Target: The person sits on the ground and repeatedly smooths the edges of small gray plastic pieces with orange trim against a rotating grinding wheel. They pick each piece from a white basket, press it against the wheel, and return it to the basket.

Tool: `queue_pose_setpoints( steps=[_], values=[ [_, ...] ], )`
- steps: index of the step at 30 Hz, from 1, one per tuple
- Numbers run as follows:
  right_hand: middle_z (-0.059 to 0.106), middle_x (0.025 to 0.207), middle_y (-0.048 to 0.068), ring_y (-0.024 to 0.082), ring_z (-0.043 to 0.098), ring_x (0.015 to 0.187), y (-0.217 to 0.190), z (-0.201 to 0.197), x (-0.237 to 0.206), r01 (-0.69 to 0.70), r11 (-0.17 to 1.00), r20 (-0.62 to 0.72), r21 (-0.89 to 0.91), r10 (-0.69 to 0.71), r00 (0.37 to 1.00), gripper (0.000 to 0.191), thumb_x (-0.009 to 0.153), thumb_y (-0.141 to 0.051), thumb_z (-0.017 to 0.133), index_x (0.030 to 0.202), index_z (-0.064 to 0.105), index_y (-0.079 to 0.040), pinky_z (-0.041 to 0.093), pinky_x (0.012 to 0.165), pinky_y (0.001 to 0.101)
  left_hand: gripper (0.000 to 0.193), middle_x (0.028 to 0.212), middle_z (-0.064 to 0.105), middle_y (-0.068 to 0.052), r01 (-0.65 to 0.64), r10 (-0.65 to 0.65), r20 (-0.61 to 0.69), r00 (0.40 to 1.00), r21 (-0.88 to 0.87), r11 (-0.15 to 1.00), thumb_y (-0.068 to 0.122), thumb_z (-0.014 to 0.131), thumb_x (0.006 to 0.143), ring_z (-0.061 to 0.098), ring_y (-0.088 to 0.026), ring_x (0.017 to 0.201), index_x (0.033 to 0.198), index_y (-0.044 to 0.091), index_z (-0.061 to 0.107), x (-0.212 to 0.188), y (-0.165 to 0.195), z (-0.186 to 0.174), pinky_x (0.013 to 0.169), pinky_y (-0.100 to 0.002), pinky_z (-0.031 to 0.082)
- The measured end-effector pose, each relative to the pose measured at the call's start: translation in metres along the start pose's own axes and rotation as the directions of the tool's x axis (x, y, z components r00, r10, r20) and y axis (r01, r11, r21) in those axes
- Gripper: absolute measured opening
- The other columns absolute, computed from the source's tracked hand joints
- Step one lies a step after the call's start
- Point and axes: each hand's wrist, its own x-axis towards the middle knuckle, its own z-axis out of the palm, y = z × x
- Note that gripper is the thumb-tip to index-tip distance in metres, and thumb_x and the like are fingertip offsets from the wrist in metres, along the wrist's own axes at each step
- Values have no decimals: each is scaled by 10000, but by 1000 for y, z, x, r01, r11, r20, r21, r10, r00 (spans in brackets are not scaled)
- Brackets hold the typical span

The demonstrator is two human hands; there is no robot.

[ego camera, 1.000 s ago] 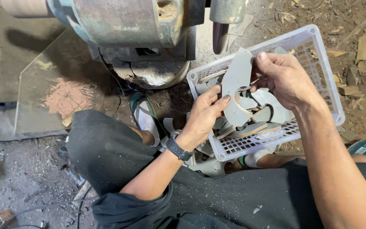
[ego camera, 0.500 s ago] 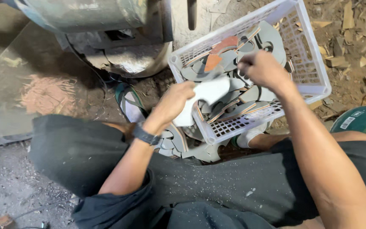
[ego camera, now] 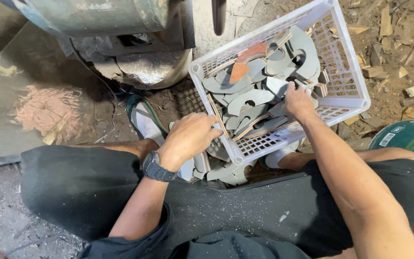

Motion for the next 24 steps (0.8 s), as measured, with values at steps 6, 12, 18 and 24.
queue_pose_setpoints(
  steps=[6, 12, 18, 24],
  values=[
    [491, 1311, 315, 540, 528, 1156, -4, 3, -15, 75, 994, -120, -79, -84, 989, 861, 776, -164, 826, 1467, 316, -92, 492, 920, 592, 322, 929, 696, -226, -11, 11, -6, 1000, 34, 999, 275, 713, 864, 661, -430, 945, 1090, 46, 707, 0, 7, 0, 780, -551, 517],
    [605, 1131, 299, 499, 627, 1034, 5, 10, -2, 152, 979, -100, -134, -166, 981, 601, 775, -107, 779, 1253, 447, 43, 506, 931, 556, 296, 934, 708, -201, -17, 15, 30, 999, 60, 998, 279, 707, 884, 680, -406, 962, 1092, 69, 720, 9, 12, 1, 803, -539, 534],
    [623, 944, 71, 184, 599, 823, -3, -10, 4, 24, 525, 142, 851, -272, 952, 451, 807, 70, 686, 1249, 602, 91, 505, 752, 360, 286, 976, 708, -208, 20, -20, -45, 999, -3, 1000, 266, 660, 942, 679, -410, 964, 1136, 58, 685, 19, 9, 19, 799, -538, 533],
    [690, 1007, 61, 124, 648, 832, -34, -60, -29, -48, 87, 88, 995, -539, 838, 754, 760, 60, 710, 1434, 434, -138, 505, 659, 250, 363, 1024, 754, -144, -36, -84, -136, 987, -701, 712, 260, 679, 967, 748, -211, 944, 1169, -31, 602, 52, 20, 44, 813, -367, 585]
  ],
)
